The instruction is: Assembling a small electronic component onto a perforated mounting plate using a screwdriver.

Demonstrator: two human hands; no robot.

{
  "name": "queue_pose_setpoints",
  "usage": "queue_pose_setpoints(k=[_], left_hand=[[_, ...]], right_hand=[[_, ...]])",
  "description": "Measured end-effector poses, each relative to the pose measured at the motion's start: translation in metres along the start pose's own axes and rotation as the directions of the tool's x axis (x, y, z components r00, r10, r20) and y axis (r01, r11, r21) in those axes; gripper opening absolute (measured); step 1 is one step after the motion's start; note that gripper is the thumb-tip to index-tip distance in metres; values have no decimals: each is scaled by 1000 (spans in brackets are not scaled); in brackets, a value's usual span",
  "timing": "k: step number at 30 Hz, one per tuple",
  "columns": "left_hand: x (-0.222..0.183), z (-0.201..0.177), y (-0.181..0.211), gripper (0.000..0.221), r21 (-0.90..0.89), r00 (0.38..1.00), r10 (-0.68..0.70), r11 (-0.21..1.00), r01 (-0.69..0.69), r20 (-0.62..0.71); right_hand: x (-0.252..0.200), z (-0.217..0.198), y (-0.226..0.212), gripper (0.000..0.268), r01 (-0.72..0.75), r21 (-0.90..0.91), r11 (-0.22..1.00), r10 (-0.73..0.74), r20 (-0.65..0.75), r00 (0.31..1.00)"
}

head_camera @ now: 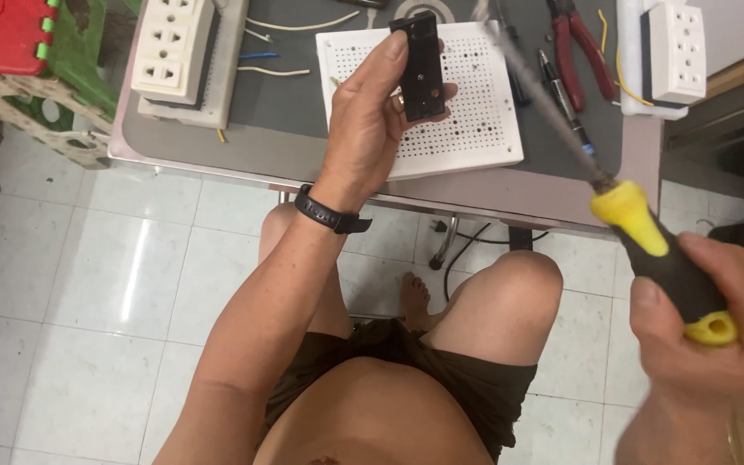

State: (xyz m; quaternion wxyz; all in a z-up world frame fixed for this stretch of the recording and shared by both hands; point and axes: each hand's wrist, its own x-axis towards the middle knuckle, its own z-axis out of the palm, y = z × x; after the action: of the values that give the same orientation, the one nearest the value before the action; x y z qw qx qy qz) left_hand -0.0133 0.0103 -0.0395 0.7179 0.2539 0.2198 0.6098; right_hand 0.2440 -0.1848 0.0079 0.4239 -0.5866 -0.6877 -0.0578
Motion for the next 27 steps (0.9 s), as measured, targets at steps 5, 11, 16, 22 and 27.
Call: queue_pose_setpoints(k=[5,11,16,22,27], left_hand=[[2,0,-3,48,1,998,55,998,-55,-12],[-3,6,2,51,76,998,65,995,-65,4],[-3,7,0,51,96,996,84,992,-83,-13],[-4,10,2,58,118,996,69,991,-61,-63],[-3,10,0,53,114,995,83,991,-76,-56]], right_hand=[[22,-19,-26,30,4,52,999,-17,268,963],[35,-20,-25,37,193,-21,981,-173,350,920],[46,-27,-39,41,195,-132,972,-119,440,890],[50,-28,-45,39,248,-160,956,-156,437,886],[52,-29,-46,43,305,-189,934,-191,458,868]])
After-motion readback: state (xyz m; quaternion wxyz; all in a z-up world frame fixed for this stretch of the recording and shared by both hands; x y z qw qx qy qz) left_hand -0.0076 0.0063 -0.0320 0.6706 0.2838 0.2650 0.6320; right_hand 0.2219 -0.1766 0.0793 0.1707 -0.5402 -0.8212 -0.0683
